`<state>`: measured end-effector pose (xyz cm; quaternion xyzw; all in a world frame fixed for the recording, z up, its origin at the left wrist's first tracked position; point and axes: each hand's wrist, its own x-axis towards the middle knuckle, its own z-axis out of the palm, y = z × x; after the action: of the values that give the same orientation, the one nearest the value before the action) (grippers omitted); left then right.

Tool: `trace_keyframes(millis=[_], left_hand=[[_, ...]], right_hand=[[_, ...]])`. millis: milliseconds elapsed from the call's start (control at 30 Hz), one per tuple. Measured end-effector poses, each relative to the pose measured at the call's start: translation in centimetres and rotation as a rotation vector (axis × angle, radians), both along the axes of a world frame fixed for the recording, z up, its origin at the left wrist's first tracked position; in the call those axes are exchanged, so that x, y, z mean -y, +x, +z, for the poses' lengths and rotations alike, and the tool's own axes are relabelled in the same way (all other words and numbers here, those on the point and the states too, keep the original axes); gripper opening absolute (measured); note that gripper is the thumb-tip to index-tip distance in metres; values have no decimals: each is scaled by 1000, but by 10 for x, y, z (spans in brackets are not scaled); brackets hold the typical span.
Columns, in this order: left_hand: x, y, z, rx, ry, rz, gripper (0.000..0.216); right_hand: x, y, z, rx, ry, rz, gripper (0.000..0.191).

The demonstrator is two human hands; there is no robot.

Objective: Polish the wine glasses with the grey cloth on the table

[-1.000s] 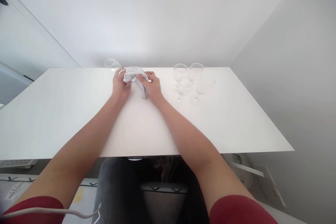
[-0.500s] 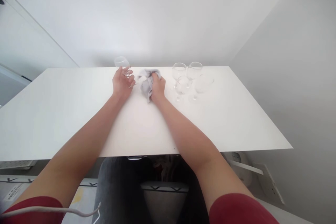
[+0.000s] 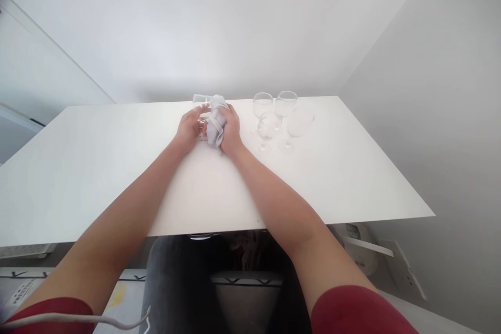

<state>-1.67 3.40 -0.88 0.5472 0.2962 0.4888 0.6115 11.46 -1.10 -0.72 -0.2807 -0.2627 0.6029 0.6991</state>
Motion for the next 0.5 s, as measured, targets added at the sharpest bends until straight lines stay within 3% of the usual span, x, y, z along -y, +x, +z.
trace_keyframes(millis=[100,267,400,500], left_hand=[[0,0,2,33,-64,6,47],[6,2,3,-1,-61,-28,45],[10,1,2,-132,49,-160,53],[12,-1,4,-135,40,-231,55]], right_hand=[[0,1,0,39,58,17,45],[-5,-1,-3,170,149,-216,50],[0,-3,2,208,130,-147,58],[2,2,4,227,105,-116,61]])
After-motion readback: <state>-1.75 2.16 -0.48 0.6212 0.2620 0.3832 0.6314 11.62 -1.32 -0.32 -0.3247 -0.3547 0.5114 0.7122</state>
